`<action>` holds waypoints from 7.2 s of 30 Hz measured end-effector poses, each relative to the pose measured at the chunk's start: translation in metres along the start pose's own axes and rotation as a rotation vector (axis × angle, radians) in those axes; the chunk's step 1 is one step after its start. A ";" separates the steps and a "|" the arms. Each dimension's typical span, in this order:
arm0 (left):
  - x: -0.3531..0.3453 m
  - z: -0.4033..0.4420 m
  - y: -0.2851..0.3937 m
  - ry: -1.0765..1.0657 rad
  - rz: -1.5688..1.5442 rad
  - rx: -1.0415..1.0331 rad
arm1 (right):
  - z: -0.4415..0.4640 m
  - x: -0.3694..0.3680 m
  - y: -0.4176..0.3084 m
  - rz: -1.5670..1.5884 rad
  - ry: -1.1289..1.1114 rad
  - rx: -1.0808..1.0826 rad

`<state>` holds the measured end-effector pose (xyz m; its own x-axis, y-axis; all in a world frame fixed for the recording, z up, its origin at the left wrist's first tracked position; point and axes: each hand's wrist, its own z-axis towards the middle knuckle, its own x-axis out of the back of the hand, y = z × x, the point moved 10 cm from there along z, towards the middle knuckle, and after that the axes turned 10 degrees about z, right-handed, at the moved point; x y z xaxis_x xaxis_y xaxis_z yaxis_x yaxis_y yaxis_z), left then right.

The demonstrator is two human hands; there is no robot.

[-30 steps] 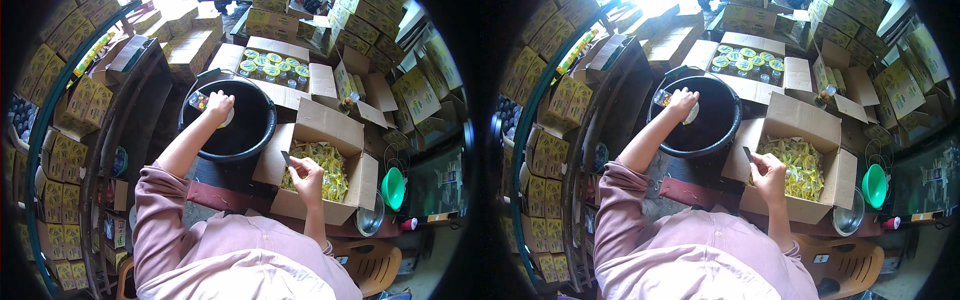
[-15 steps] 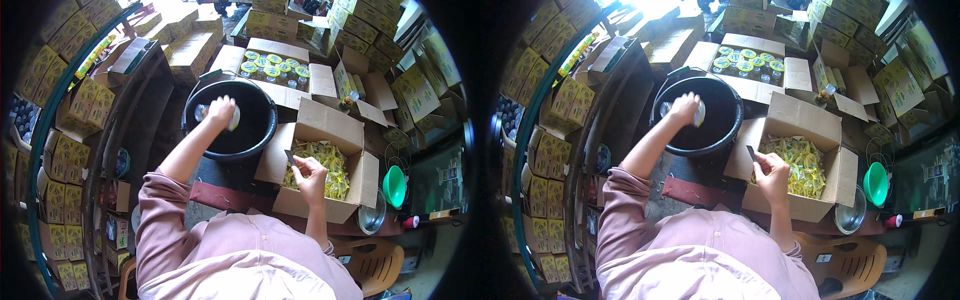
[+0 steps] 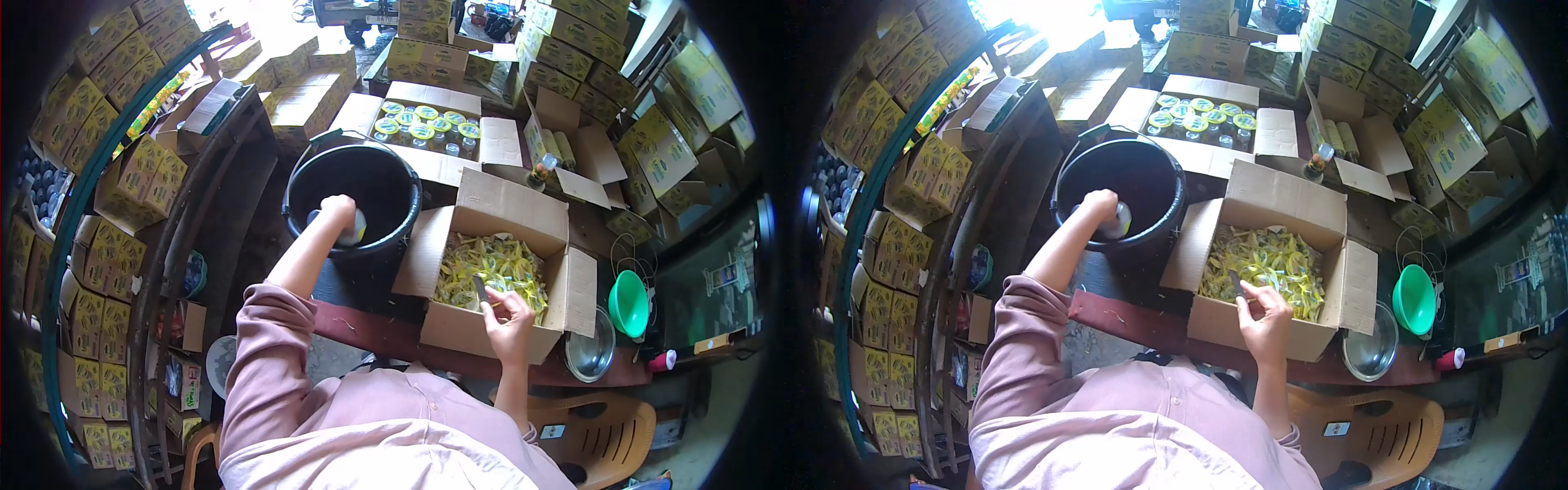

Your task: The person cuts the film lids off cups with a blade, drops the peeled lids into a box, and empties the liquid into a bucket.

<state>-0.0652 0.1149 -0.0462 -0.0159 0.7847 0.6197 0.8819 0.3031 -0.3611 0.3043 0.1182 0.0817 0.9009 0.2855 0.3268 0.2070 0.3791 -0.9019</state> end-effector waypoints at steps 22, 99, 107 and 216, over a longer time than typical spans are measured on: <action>0.036 -0.036 0.002 0.263 -0.238 0.153 | -0.032 0.223 0.082 -0.167 0.625 0.104; 0.029 -0.005 -0.047 0.461 -0.423 0.082 | -0.109 0.382 0.385 1.139 1.339 -0.317; 0.026 -0.015 -0.042 0.337 -0.438 0.151 | -0.114 0.363 0.400 1.490 1.480 -0.382; 0.097 -0.196 0.202 0.782 -1.424 -1.074 | 0.073 0.059 -0.051 -0.318 -0.153 0.957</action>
<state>0.2038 0.1457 0.0775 -0.9513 -0.1639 0.2610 0.2954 -0.2433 0.9239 0.3189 0.1794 0.1679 0.7850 0.1328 0.6051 -0.0236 0.9825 -0.1850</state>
